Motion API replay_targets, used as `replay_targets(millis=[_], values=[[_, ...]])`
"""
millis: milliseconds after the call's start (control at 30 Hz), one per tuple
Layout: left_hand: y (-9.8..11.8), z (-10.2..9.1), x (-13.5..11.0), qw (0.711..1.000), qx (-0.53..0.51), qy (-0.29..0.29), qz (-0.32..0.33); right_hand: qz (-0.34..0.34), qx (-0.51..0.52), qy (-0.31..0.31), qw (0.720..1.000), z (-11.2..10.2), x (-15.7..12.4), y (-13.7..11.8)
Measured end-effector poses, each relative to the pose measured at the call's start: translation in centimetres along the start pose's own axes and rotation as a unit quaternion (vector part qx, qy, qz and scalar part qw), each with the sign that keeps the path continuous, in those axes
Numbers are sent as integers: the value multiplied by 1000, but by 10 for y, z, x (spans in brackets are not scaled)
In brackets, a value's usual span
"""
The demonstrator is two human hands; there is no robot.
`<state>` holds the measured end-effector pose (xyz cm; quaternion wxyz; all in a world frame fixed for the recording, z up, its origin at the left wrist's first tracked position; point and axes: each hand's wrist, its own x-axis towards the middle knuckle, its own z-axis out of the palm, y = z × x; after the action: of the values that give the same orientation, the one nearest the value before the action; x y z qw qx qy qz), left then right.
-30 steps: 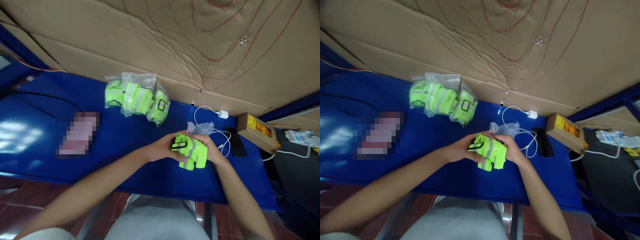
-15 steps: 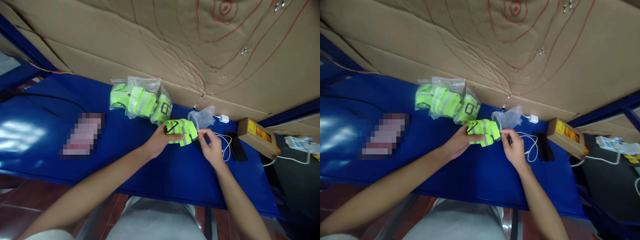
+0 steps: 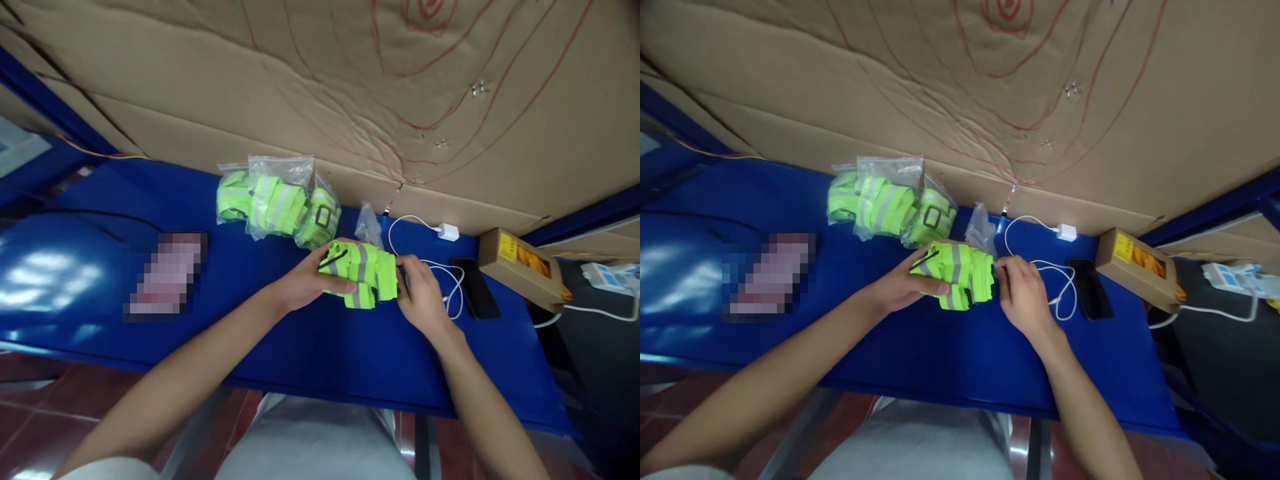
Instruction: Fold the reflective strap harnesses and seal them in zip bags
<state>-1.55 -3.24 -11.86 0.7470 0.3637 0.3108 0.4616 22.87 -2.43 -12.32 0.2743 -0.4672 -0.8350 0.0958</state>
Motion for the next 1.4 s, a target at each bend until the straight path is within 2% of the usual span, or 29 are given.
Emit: replay_targets(millis=[67, 133, 200, 300, 467, 567, 667, 767, 900, 1067, 1167, 1267, 1333, 1400], values=[[3, 1, -2, 1000, 4, 17, 6, 6, 11, -1, 1000, 3, -1, -1], [5, 0, -3, 1000, 3, 24, 2, 27, 21, 25, 999, 3, -1, -3], [5, 0, -4, 1000, -4, -3, -11, 34, 35, 46, 998, 1, -1, -4], [1, 0, -2, 999, -5, -47, -19, 14, 81, 33, 996, -1, 0, -7], [-1, 2, -4, 1000, 15, -27, -2, 18, 101, 32, 994, -2, 1, -9], [3, 6, -10, 997, 8, -75, -14, 22, 104, 21, 994, -1, 0, -9], [3, 8, -11, 994, 13, -107, -6, 22, 168, 1, 986, 1, -1, -9], [-1, 8, -7, 996, 26, -83, -5, 78, 234, 15, 969, 2, -2, -8], [-5, 6, -4, 999, 16, -50, 11, 144, 251, 55, 955, 5, -3, -4], [-9, 11, -5, 999, 28, -39, -7, 141, 259, 77, 953, 7, -3, -4], [-15, 15, -3, 1000, 19, 8, -19, 145, 234, 106, 955, 8, -2, -5], [-22, 17, 1, 998, 7, 62, -2, 144, 217, 142, 955, 7, -1, -6], [-24, 16, 3, 997, -5, 79, 4, 134, 218, 137, 957, 5, 0, -7], [-24, 13, 4, 997, -28, 71, -8, 123, 227, 105, 960, 3, 0, -8]])
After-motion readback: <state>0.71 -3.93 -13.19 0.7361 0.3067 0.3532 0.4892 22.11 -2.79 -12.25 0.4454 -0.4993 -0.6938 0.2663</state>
